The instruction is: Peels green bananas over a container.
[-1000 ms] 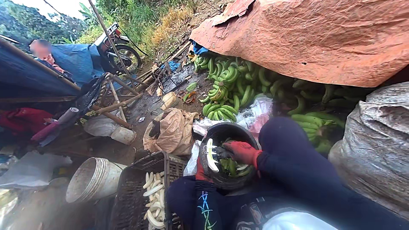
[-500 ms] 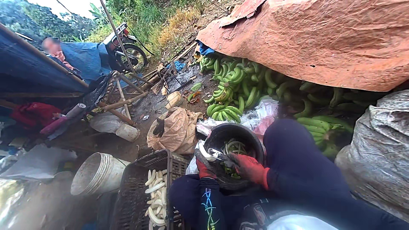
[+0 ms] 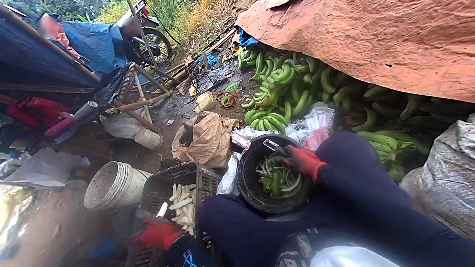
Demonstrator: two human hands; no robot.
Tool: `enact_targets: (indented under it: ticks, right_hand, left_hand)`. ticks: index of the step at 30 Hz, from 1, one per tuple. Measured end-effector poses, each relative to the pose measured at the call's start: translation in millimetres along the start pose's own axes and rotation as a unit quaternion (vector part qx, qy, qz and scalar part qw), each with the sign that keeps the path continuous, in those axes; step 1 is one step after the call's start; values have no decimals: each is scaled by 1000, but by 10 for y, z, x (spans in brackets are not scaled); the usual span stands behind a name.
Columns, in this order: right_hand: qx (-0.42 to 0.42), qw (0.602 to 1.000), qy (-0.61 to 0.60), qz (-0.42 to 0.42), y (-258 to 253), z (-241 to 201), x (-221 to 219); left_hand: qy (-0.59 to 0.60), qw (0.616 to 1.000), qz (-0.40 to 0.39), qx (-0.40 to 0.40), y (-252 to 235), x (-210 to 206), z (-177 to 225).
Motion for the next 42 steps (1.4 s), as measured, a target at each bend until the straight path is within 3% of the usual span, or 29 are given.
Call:
enact_targets:
  ticks: [2,4,6,7,11,14,16,21,23,25,28,31,32,34,39,42]
  right_hand:
    - [8,1000,-6,7,-108,-20,-38]
    - [20,999,-18,28,-180,8,-39]
    - [35,997,-39,52,-226,99,-30]
    - [40,996,-52,62,-246,170,-31]
    - [24,993,-84,75,-198,291,62]
    - [10,996,-63,68,-117,293,156]
    - [5,998,-49,45,-119,289,142]
    - [15,998,-45,31,-154,212,134]
    - [23,997,-53,45,-170,201,135]
    - [28,996,-72,52,-170,215,122]
    - [76,992,-91,49,-158,283,79]
    - [166,980,-107,1,-80,248,25]
    - [190,975,-108,-24,-40,192,2]
    - [224,968,-104,-48,45,77,-52]
    - [261,962,-27,-75,253,-15,-93]
    - [224,969,48,-92,411,-158,-133]
  left_hand:
    - [135,988,-46,-67,519,-230,153]
    - [149,947,-237,-157,1142,-687,283]
    - [-50,885,-427,-180,1726,-1244,340]
    - [-147,844,-482,-182,1988,-1538,288]
    - [-361,760,-514,-168,2663,-2252,-232]
    - [-476,681,-521,-195,2823,-2383,-490]
    - [-510,654,-518,-212,2846,-2419,-599]
    - [-475,681,-529,-173,2685,-2483,-594]
    - [-404,717,-552,-132,2500,-2433,-487]
    - [-316,726,-602,-101,2264,-2318,-305]
    - [-115,705,-697,-63,1874,-1981,1]
    - [192,632,-750,-29,1763,-1659,90]
    - [259,619,-741,-25,1836,-1575,159]
    - [304,642,-704,-20,1940,-1586,228]
    - [286,750,-595,-42,2182,-1585,318]
    - [307,748,-586,-60,2164,-1758,221]
Point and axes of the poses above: each hand's wrist, its own y-axis away from the middle knuckle, its own x-axis out of the back of the hand, z = x × y, the point moved 1 cm from there along -y, towards the middle knuckle, and after that the axes turned 15 degrees about x, right-handed, at the moved point
